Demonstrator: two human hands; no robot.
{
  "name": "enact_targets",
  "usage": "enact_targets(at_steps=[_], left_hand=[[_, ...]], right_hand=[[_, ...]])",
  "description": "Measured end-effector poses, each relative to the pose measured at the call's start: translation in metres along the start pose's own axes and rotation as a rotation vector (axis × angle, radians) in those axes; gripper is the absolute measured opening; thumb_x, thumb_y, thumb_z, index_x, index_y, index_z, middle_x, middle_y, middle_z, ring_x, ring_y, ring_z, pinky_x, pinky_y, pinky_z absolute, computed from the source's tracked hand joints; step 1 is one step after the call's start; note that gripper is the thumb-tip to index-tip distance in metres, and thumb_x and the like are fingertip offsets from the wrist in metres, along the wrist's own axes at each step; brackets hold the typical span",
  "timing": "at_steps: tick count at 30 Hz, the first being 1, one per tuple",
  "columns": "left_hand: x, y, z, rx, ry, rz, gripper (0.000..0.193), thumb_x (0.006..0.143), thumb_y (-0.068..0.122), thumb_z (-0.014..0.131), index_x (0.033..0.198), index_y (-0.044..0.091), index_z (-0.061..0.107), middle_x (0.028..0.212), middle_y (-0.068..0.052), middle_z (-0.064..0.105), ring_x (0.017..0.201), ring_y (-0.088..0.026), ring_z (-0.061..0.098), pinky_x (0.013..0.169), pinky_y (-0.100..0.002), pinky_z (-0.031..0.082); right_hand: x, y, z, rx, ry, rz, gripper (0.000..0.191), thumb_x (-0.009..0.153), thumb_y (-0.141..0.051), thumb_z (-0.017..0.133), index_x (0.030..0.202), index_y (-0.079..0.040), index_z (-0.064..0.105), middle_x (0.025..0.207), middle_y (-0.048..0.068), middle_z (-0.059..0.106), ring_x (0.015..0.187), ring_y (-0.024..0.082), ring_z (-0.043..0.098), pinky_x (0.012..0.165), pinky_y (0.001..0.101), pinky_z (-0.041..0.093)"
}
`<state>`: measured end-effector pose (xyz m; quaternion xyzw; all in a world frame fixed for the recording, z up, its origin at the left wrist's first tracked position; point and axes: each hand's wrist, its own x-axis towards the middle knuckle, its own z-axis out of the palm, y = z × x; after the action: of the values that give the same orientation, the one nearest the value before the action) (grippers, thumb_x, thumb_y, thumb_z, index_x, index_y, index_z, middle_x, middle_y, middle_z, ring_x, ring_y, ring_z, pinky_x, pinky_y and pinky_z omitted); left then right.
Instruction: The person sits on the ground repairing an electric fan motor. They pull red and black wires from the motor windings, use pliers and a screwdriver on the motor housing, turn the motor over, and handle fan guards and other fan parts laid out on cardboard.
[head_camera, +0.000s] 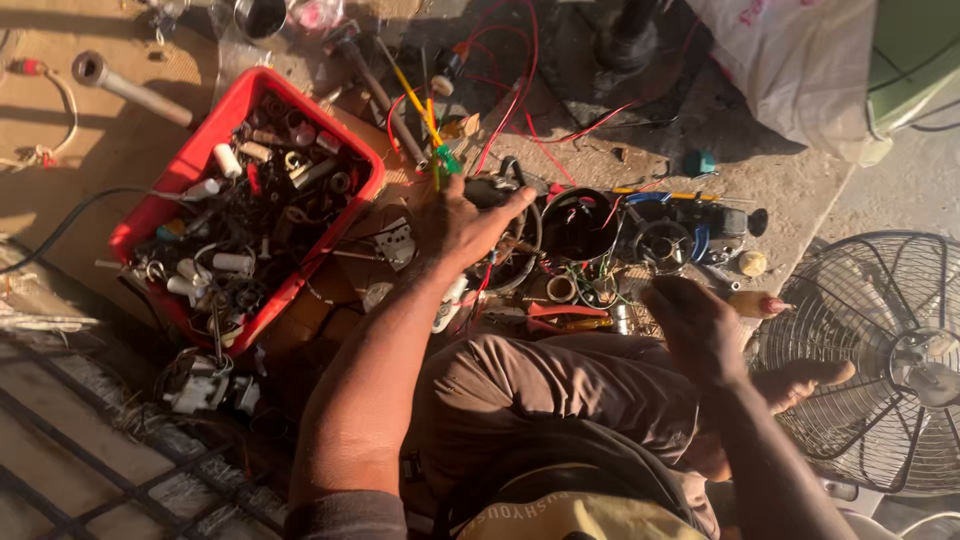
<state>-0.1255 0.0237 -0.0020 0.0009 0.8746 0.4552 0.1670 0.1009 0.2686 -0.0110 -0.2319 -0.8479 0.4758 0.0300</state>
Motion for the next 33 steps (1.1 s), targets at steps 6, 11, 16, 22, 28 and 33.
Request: enact_targets(at_steps=[6, 11, 16, 22, 28, 33], left_hand=[[-0.009, -0.001, 0.000, 0.047, 0.004, 0.084, 0.097, 0.067, 0.051, 0.090, 0.138, -0.001, 0.049, 0.126, -0.022, 0.063, 0.115, -0.034, 0.063, 0.096, -0.046, 0.051], [-0.021, 0.014, -0.021, 0.215, -0.074, 0.137, 0.078, 0.071, 0.048, 0.090, 0.128, 0.003, 0.061, 0.115, -0.017, 0.070, 0.107, -0.034, 0.068, 0.094, -0.045, 0.052], [-0.030, 0.018, -0.036, 0.190, -0.109, 0.227, 0.074, 0.074, 0.050, 0.088, 0.125, 0.003, 0.062, 0.114, -0.015, 0.071, 0.104, -0.030, 0.072, 0.090, -0.042, 0.057], [-0.031, 0.013, -0.038, 0.135, -0.113, 0.259, 0.072, 0.077, 0.050, 0.086, 0.127, 0.004, 0.060, 0.113, -0.013, 0.073, 0.102, -0.028, 0.074, 0.087, -0.042, 0.059], [-0.039, 0.013, -0.032, 0.174, -0.054, 0.191, 0.073, 0.077, 0.050, 0.086, 0.127, 0.004, 0.060, 0.112, -0.013, 0.072, 0.100, -0.027, 0.074, 0.085, -0.041, 0.059], [-0.041, 0.007, -0.027, 0.169, 0.002, 0.198, 0.074, 0.083, 0.054, 0.086, 0.131, 0.004, 0.059, 0.114, -0.011, 0.073, 0.104, -0.025, 0.074, 0.089, -0.040, 0.060]], right_hand=[[0.022, -0.084, 0.092, 0.059, -0.059, -0.151, 0.027, 0.092, -0.020, 0.075, 0.111, -0.002, 0.071, 0.093, 0.013, 0.072, 0.080, 0.020, 0.074, 0.066, 0.0317, 0.059], [0.005, -0.097, 0.110, -0.105, 0.024, -0.326, 0.011, 0.098, -0.014, 0.071, 0.098, -0.003, 0.071, 0.086, 0.012, 0.070, 0.074, 0.029, 0.069, 0.063, 0.0398, 0.054], [-0.017, -0.102, 0.136, -0.018, 0.141, -0.127, 0.024, 0.107, -0.022, 0.062, 0.094, -0.002, 0.065, 0.078, 0.011, 0.067, 0.065, 0.023, 0.066, 0.058, 0.0384, 0.051], [-0.004, -0.097, 0.131, 0.914, -0.170, 0.960, 0.046, 0.104, -0.045, 0.057, 0.081, -0.006, 0.063, 0.062, 0.005, 0.057, 0.047, 0.012, 0.047, 0.041, 0.0279, 0.036], [-0.003, -0.102, 0.119, 0.813, -0.229, 0.737, 0.038, 0.102, -0.039, 0.064, 0.088, -0.003, 0.068, 0.066, 0.004, 0.059, 0.055, 0.012, 0.051, 0.048, 0.0269, 0.042], [-0.002, -0.117, 0.113, 0.171, 0.123, -0.178, 0.023, 0.097, -0.018, 0.078, 0.111, -0.001, 0.072, 0.097, 0.009, 0.069, 0.084, 0.016, 0.069, 0.071, 0.0289, 0.057]])
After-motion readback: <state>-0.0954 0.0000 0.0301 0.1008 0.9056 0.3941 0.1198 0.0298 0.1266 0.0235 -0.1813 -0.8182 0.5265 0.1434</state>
